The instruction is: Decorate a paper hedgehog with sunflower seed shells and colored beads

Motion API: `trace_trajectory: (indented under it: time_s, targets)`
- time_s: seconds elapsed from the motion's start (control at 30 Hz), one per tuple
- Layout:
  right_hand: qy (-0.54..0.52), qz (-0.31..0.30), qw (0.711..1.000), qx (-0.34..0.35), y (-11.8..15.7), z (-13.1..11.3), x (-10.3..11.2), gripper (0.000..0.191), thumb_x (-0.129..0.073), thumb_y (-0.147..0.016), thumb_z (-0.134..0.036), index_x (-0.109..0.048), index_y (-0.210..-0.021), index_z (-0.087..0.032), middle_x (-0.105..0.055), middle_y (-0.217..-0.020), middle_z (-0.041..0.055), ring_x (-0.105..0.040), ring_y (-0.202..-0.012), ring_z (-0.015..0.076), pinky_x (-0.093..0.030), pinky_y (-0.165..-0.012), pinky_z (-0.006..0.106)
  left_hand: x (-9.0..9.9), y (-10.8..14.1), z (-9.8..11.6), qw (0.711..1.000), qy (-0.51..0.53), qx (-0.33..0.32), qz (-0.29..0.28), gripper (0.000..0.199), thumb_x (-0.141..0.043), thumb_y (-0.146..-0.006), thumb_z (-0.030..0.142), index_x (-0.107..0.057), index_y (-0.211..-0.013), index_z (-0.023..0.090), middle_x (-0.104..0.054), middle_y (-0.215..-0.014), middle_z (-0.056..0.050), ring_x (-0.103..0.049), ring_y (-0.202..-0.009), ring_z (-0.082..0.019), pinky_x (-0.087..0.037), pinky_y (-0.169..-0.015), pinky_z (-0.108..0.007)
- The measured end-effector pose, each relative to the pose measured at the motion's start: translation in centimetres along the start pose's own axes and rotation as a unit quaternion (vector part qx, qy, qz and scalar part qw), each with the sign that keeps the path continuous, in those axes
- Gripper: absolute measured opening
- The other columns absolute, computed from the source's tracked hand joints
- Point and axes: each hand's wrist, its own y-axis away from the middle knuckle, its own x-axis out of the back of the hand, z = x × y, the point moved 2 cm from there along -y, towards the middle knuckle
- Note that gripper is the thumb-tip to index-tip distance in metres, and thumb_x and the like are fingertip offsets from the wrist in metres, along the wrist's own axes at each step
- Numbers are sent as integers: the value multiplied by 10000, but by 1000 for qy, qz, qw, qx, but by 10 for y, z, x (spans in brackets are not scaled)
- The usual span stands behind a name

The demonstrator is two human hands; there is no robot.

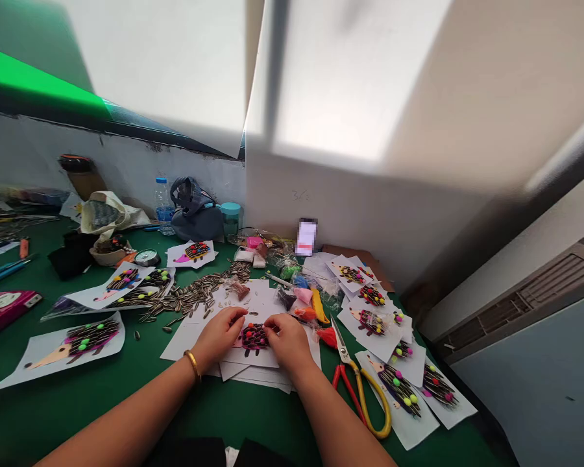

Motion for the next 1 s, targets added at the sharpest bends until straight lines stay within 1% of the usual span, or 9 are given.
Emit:
trace_trajectory:
  time_s: [0.13,0.33,0.5,0.7,1.0]
  targets:
    - [-21,0,1000,-20,2,3,-2,130,-566,-812,-187,-687,-841,-224,-697,-872,16,-621,-849,187,-459,-754,287,0,0,0,1000,-5,1,-1,228,-471,-888,247,-642,-1026,189,-674,-1055,-68,-600,-1023,-210,-463,-927,-369]
    - [-39,17,999,-6,2,4,-3,156,-562,-819,-168,-699,-867,-223,-699,-903,28,-619,-879,193,-452,-815,306,1,1,1,1000,-12,-3,4,215,-479,-886,230,-646,-1015,187,-676,-1034,-65,-605,-998,-201,-470,-907,-356]
    - [-21,29,999,24,2,3,-3,124,-591,-832,-186,-711,-839,-219,-666,-874,40,-595,-877,201,-444,-828,321,2,1,1,1000,-14,-4,12,199,-495,-876,223,-654,-994,196,-680,-1014,-53,-611,-983,-194,-476,-890,-339]
    - [0,40,999,18,3,0,-3,101,-630,-823,-200,-728,-833,-223,-620,-885,49,-575,-878,205,-439,-832,335,1,1,1,1000,-15,-7,-3,208,-475,-889,228,-648,-997,188,-676,-1018,-63,-604,-984,-197,-468,-893,-348]
    - [17,41,999,20,2,-2,-4,109,-620,-818,-190,-726,-820,-217,-609,-874,48,-566,-871,206,-432,-828,335,1,2,3,1000,-15,2,-3,213,-474,-890,244,-644,-1008,193,-673,-1027,-62,-601,-994,-205,-467,-895,-357]
